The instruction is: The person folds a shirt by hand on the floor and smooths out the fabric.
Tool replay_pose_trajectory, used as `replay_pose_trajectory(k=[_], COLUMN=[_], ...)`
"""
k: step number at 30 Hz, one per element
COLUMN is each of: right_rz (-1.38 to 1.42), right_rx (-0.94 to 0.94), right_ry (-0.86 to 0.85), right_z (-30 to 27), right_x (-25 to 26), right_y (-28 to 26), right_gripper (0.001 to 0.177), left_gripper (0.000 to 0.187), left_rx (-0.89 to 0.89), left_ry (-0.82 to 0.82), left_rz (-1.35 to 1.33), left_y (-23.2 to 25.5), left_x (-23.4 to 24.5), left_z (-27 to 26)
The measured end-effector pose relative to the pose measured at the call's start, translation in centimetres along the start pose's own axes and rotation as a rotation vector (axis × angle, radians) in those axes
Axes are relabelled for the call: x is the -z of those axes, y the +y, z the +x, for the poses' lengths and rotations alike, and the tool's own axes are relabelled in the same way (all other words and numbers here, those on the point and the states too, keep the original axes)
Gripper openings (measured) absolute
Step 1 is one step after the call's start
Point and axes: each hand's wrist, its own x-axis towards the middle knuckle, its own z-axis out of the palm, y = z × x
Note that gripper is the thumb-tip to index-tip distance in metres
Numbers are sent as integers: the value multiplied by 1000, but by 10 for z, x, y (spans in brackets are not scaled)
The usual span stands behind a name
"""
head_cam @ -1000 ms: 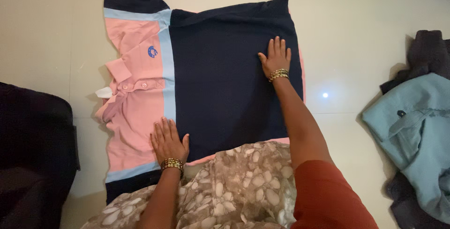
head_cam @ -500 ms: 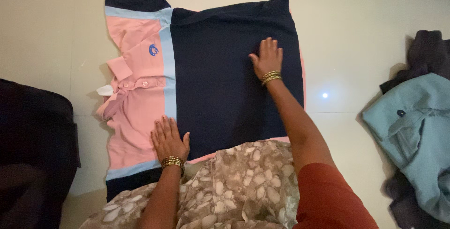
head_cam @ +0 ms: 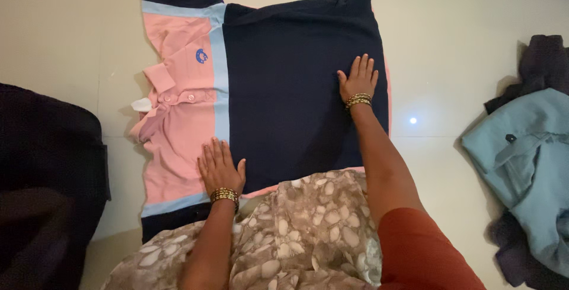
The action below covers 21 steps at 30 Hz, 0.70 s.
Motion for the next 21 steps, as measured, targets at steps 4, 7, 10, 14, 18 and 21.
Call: replay_pose_trajectory(k=[4, 7, 10, 14, 18, 21], right_rz=[-33, -35, -30, -74, -61, -13], right_rx=[101, 201, 166, 108, 6, -112], right_ry=[39, -19, -64, -27, -16, 3], right_z=[-8, -18, -16, 4, 20, 19], right_x=[-11, -12, -1, 7, 12, 9], right_y=[-15, -46, -52, -38, -8, -4], right_gripper=[81, 82, 80, 79, 79, 77], left_gripper=[81, 79, 80, 80, 80, 81], left_rx=[0, 17, 10, 11, 17, 5], left_ry=[15, -22, -14, -13, -55, -43], left_rz=[-14, -18, 2, -11, -37, -3], left_y=[0, -1, 0, -1, -1, -1], left_x=[-1, -3, -4, -2, 1, 0], left_z=[2, 1, 6, 1, 4, 6])
